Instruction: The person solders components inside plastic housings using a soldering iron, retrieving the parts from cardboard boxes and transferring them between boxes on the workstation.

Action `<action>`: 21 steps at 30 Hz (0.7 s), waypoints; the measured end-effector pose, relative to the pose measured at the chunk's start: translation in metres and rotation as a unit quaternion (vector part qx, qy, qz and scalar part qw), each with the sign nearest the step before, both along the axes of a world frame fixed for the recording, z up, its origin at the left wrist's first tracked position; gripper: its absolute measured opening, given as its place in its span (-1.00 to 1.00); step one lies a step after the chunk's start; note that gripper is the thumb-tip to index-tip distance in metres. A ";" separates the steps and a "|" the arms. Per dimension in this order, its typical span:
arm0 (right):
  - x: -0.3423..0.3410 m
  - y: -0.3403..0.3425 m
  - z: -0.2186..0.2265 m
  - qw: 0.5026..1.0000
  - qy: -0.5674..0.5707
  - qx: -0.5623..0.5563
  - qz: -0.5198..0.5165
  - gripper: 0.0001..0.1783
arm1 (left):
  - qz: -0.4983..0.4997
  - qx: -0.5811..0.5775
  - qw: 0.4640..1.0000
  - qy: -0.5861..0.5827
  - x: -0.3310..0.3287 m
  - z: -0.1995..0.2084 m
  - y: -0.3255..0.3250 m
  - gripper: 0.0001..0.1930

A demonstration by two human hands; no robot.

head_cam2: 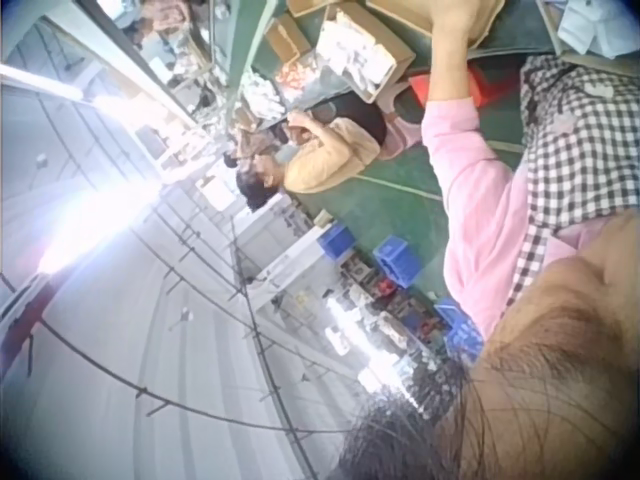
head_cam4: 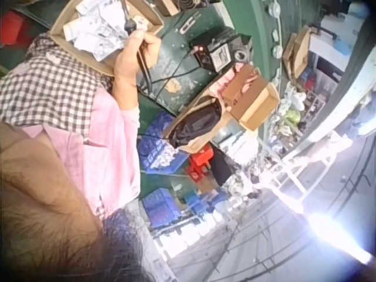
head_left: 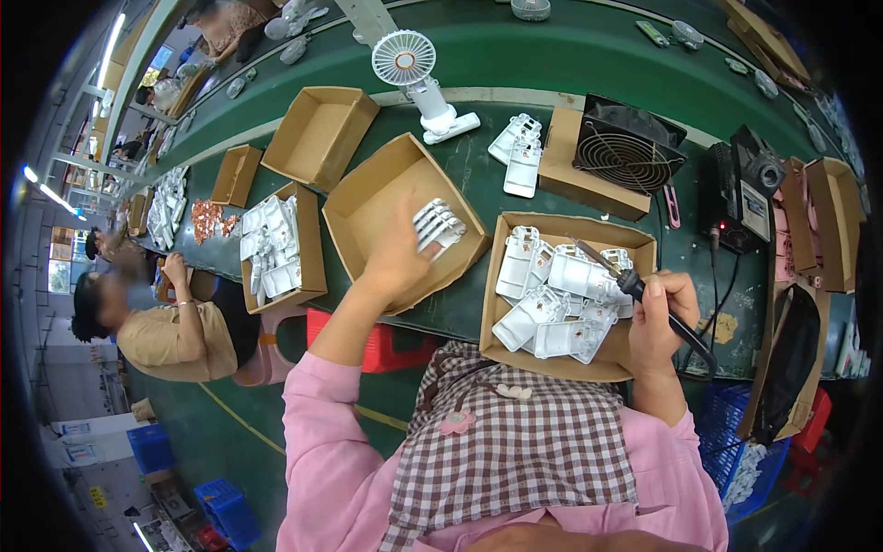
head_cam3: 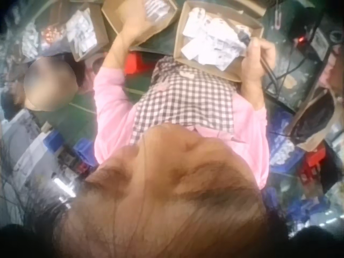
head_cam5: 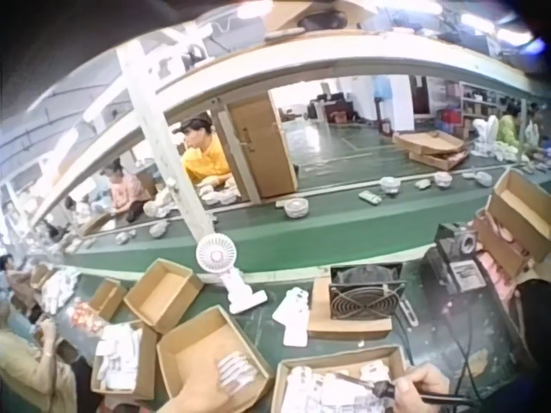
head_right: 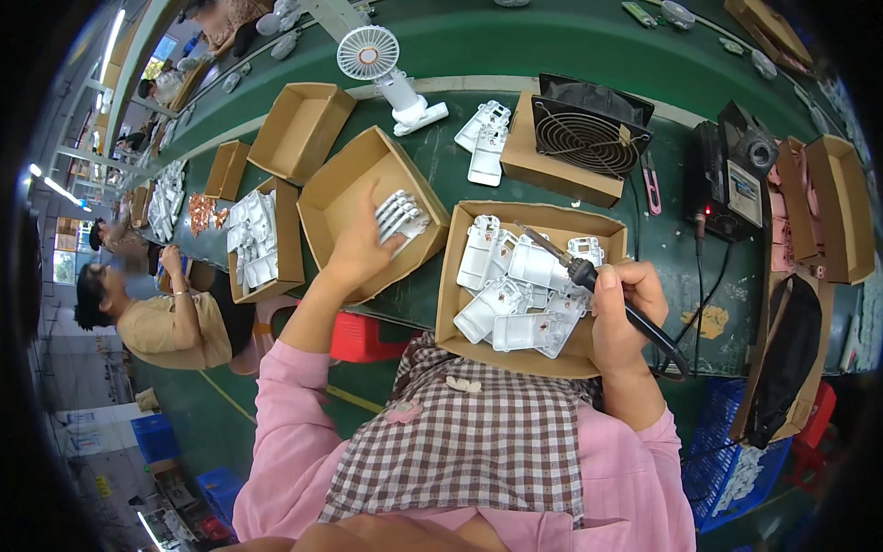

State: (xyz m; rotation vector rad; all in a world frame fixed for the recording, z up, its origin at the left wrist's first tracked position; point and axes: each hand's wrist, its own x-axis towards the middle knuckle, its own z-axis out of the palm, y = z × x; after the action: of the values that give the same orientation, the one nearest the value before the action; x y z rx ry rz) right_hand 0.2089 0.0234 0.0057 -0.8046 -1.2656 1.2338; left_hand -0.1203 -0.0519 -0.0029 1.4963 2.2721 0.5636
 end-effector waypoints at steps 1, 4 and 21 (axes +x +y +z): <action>0.000 0.001 0.000 1.000 -0.002 0.001 0.000 -0.84 | 0.000 0.001 1.000 -0.002 -0.003 0.000 -0.001 -0.23; -0.001 0.001 0.002 1.000 0.016 0.002 -0.003 -0.84 | 0.095 0.143 0.911 -0.375 -0.016 0.009 0.001 -0.38; 0.005 -0.008 -0.003 0.998 0.020 0.051 -0.018 -0.89 | 0.046 0.168 0.714 -0.678 0.133 0.010 0.043 -0.54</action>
State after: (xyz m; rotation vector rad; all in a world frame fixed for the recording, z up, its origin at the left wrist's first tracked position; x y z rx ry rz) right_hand 0.2137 0.0158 0.0029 -0.7218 -1.2664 1.1426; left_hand 0.0130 -0.0086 0.0069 0.5523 1.0373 1.5098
